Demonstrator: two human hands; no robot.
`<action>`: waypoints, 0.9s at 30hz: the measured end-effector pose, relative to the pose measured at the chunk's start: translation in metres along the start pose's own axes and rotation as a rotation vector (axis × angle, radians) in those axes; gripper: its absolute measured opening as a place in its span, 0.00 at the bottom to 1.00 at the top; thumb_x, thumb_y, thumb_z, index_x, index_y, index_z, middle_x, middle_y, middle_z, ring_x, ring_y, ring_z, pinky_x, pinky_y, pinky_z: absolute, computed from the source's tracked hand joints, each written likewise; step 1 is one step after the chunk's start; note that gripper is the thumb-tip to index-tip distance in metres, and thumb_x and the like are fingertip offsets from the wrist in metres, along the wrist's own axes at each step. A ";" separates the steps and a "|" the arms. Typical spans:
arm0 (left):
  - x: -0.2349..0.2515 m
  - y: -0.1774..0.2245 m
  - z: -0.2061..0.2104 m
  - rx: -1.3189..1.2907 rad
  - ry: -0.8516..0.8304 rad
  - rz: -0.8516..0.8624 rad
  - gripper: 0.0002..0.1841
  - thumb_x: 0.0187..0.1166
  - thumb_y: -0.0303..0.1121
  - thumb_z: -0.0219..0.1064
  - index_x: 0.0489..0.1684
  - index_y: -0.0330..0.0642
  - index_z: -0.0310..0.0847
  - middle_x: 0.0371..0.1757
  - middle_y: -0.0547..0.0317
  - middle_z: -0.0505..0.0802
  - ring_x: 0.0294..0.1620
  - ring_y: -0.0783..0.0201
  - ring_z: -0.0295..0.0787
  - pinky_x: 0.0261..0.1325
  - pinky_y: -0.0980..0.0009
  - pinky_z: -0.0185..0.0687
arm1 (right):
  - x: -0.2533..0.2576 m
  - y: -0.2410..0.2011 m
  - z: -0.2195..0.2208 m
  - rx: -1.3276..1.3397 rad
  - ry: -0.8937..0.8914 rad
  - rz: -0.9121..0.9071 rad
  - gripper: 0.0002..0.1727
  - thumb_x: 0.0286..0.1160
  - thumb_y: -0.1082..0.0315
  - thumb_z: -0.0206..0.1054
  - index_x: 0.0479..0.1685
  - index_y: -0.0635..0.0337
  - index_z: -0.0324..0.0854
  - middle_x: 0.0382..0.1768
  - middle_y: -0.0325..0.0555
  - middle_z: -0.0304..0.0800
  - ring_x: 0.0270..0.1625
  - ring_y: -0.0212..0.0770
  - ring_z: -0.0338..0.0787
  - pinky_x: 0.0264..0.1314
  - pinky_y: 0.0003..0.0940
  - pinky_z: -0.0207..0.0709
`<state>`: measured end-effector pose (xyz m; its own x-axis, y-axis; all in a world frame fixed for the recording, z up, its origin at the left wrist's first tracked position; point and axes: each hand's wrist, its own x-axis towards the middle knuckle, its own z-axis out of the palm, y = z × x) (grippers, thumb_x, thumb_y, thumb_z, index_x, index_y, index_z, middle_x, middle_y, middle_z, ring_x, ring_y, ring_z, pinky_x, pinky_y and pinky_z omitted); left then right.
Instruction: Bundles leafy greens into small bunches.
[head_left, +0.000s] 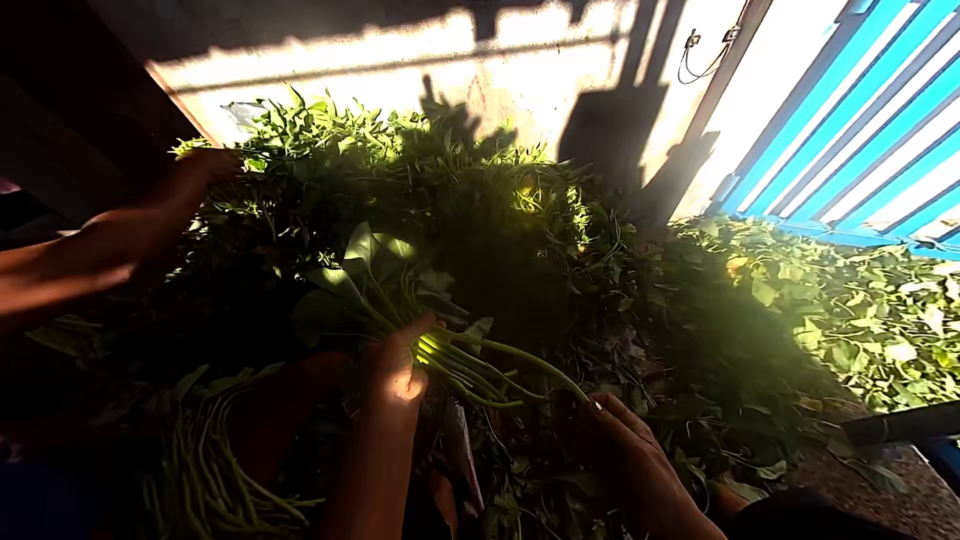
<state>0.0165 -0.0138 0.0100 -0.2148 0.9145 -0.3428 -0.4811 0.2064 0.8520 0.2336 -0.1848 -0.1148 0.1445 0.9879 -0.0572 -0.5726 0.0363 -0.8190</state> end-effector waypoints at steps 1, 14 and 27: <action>0.002 0.004 -0.002 0.002 -0.010 -0.026 0.12 0.75 0.21 0.70 0.54 0.32 0.79 0.40 0.45 0.93 0.36 0.55 0.94 0.40 0.59 0.93 | -0.005 -0.011 -0.006 -0.069 -0.145 -0.020 0.08 0.87 0.62 0.58 0.42 0.53 0.80 0.18 0.31 0.68 0.19 0.27 0.72 0.27 0.26 0.73; -0.009 0.024 -0.003 0.058 -0.085 0.328 0.15 0.75 0.22 0.73 0.57 0.39 0.79 0.41 0.52 0.94 0.36 0.57 0.96 0.42 0.57 0.96 | -0.030 0.081 -0.088 -1.815 -0.769 0.838 0.20 0.85 0.58 0.58 0.61 0.64 0.83 0.58 0.70 0.89 0.64 0.73 0.88 0.60 0.76 0.78; 0.013 0.017 -0.007 0.004 -0.088 0.047 0.08 0.82 0.25 0.66 0.54 0.40 0.80 0.44 0.52 0.93 0.45 0.57 0.95 0.54 0.55 0.94 | 0.082 0.119 -0.118 -1.529 0.085 0.773 0.24 0.83 0.54 0.61 0.73 0.55 0.82 0.73 0.59 0.82 0.75 0.61 0.83 0.75 0.63 0.75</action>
<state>-0.0009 -0.0011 0.0176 -0.1618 0.9503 -0.2662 -0.4687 0.1634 0.8681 0.2727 -0.1168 -0.2845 0.2941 0.6931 -0.6581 0.7005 -0.6248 -0.3450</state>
